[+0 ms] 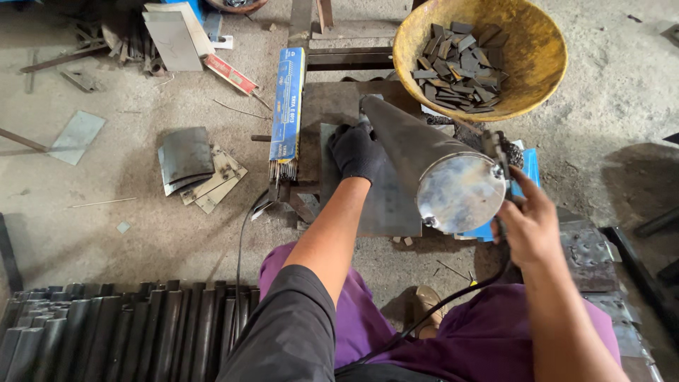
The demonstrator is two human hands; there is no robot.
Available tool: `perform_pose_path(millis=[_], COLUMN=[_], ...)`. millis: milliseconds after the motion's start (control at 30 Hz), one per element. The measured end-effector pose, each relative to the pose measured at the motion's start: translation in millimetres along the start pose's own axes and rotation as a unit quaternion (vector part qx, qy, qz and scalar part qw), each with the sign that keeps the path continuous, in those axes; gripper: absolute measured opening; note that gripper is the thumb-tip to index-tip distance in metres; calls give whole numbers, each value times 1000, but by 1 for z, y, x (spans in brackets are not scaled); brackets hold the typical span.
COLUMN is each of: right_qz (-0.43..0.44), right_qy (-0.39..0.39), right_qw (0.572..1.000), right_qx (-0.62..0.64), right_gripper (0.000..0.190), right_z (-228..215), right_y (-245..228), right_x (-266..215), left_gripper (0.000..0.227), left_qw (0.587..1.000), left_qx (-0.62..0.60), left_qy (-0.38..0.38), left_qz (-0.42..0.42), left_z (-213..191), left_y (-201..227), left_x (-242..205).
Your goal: The person sits on the floor and welds a circular metal cap onto the end of a long metal pipe using a handheld welding torch. They repeat this process with another pipe, positioning the cap and applying the weld while sparks fly. The person also handles a metal sheet and places the finished pipe assembly on the floor.
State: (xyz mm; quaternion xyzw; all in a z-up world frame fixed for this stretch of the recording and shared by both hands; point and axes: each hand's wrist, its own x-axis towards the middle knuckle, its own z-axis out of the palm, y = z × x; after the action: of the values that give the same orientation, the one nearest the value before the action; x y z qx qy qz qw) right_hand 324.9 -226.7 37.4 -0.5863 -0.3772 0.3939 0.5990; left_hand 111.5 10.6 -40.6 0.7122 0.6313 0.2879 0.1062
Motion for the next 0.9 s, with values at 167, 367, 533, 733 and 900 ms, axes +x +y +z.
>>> perform_pose_path(millis=[167, 367, 533, 733, 900], right_qz=[13, 54, 104, 109, 101], right_qy=[19, 24, 22, 26, 14], right_qw=[999, 995, 991, 991, 990], right_qx=[23, 75, 86, 77, 93], right_gripper=[47, 45, 61, 63, 63], right_z=[27, 28, 32, 37, 37], right_y=[28, 43, 34, 29, 28], right_x=[-4, 2, 1, 0, 0], left_gripper=[28, 16, 13, 13, 14], left_qw=[1000, 997, 994, 995, 998], left_qx=[9, 41, 77, -67, -43], left_qy=[15, 52, 68, 13, 22], left_qz=[6, 29, 40, 71, 51], left_z=[9, 48, 80, 67, 67], left_y=[-5, -26, -46, -44, -49], left_x=[-1, 5, 16, 5, 13])
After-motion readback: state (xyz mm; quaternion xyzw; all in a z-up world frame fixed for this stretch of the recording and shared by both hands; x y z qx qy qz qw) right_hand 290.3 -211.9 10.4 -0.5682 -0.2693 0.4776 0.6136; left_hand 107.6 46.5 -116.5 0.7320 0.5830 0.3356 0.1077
